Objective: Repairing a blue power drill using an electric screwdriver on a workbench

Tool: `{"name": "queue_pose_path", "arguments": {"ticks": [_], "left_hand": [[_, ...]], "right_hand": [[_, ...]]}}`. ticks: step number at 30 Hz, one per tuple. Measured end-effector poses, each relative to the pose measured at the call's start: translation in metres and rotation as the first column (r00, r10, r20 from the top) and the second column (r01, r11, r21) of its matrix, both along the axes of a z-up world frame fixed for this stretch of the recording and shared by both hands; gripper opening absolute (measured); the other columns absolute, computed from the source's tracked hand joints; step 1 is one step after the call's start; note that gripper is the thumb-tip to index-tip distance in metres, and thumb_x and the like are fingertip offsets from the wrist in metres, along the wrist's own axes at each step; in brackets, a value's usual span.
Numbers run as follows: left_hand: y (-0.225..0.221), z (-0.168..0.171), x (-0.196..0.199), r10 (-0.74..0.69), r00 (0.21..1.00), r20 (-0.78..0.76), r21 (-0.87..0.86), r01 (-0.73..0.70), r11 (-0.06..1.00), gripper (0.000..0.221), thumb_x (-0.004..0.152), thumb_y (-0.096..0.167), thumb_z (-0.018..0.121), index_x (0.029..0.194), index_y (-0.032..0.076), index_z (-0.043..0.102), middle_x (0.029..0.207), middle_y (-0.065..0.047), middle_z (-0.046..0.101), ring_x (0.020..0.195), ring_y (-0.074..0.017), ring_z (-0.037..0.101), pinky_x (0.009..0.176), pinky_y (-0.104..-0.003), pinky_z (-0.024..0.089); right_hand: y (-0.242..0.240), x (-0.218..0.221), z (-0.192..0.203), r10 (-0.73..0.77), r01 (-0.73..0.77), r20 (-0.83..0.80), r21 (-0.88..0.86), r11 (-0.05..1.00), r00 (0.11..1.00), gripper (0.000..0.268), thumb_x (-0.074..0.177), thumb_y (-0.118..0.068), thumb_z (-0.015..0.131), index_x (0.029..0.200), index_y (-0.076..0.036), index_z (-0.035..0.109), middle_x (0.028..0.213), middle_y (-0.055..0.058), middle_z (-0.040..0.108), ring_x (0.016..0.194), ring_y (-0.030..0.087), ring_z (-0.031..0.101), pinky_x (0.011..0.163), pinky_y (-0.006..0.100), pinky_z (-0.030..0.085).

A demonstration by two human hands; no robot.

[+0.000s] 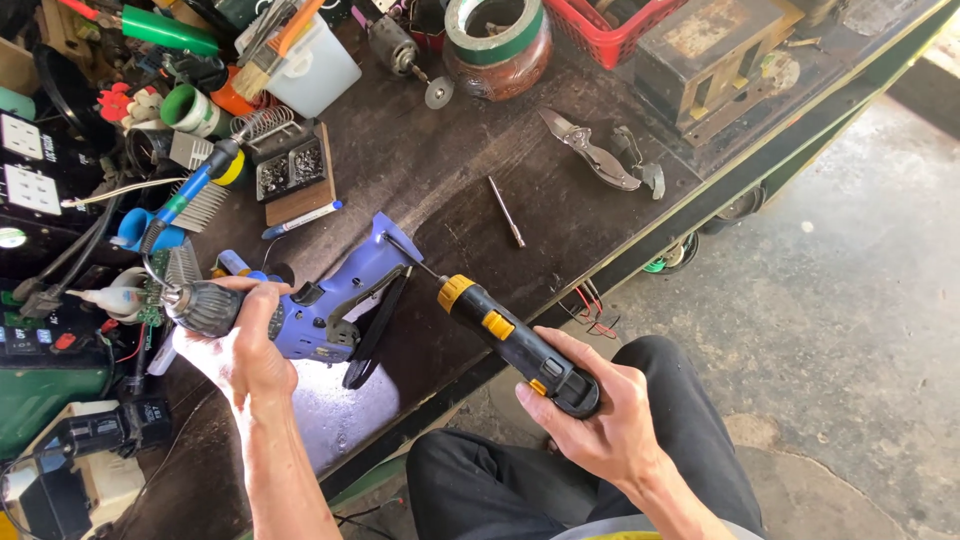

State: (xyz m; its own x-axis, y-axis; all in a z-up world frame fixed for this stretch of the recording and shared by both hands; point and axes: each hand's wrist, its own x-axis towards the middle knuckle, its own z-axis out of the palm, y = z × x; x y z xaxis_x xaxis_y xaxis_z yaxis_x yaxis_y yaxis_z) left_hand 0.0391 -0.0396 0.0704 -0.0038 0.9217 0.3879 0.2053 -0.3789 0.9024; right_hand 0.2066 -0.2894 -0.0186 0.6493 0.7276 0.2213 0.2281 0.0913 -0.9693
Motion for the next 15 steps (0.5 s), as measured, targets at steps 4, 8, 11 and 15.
{"name": "queue_pose_path", "arguments": {"ticks": [4, 8, 11, 15], "left_hand": [[0.002, 0.0, -0.002, -0.024, 0.999, 0.022, -0.024, 0.024, 0.999, 0.005, 0.071, 0.006, 0.066, 0.071, 0.009, 0.07, 0.081, 0.002, 0.066, 0.107, -0.01, 0.07, 0.098, -0.028, 0.059], [0.002, -0.002, -0.003, -0.019, 1.0, 0.025, 0.002, 0.019, 1.0, 0.009, 0.071, 0.002, 0.068, 0.07, 0.01, 0.063, 0.08, 0.0, 0.064, 0.092, -0.0102, 0.067, 0.087, -0.028, 0.058], [-0.001, 0.003, -0.003, -0.025, 0.997, -0.079, 0.044, 0.029, 0.999, 0.003, 0.074, 0.006, 0.066, 0.072, 0.007, 0.067, 0.075, 0.001, 0.06, 0.074, -0.0112, 0.057, 0.082, -0.027, 0.052], [-0.001, 0.0, -0.004, -0.03, 0.997, -0.076, 0.043, 0.033, 0.999, 0.003, 0.077, 0.004, 0.066, 0.078, 0.007, 0.065, 0.076, -0.006, 0.067, 0.07, -0.0147, 0.065, 0.082, -0.029, 0.057]], "right_hand": [[0.002, 0.0, 0.0, 0.001, -0.001, -0.013, -0.024, 1.0, 1.0, 0.049, 0.08, -0.021, 0.081, 0.125, -0.008, 0.068, 0.071, -0.005, 0.065, 0.052, 0.009, 0.048, 0.054, 0.02, 0.047], [0.002, -0.002, 0.009, -0.02, -0.011, -0.224, -0.139, 0.99, 0.974, 0.047, 0.077, -0.022, 0.083, 0.122, -0.014, 0.073, 0.069, -0.006, 0.072, 0.048, 0.006, 0.058, 0.055, 0.02, 0.052], [0.005, -0.003, 0.017, -0.051, -0.029, -0.605, -0.122, 0.992, 0.794, 0.044, 0.077, -0.011, 0.081, 0.119, -0.002, 0.074, 0.06, 0.007, 0.065, 0.04, 0.016, 0.056, 0.044, 0.029, 0.056], [0.001, -0.003, 0.015, -0.058, 0.029, -0.299, -0.102, 0.994, 0.952, 0.048, 0.076, -0.014, 0.084, 0.121, -0.003, 0.072, 0.073, 0.005, 0.07, 0.05, 0.013, 0.058, 0.051, 0.025, 0.056]]}}
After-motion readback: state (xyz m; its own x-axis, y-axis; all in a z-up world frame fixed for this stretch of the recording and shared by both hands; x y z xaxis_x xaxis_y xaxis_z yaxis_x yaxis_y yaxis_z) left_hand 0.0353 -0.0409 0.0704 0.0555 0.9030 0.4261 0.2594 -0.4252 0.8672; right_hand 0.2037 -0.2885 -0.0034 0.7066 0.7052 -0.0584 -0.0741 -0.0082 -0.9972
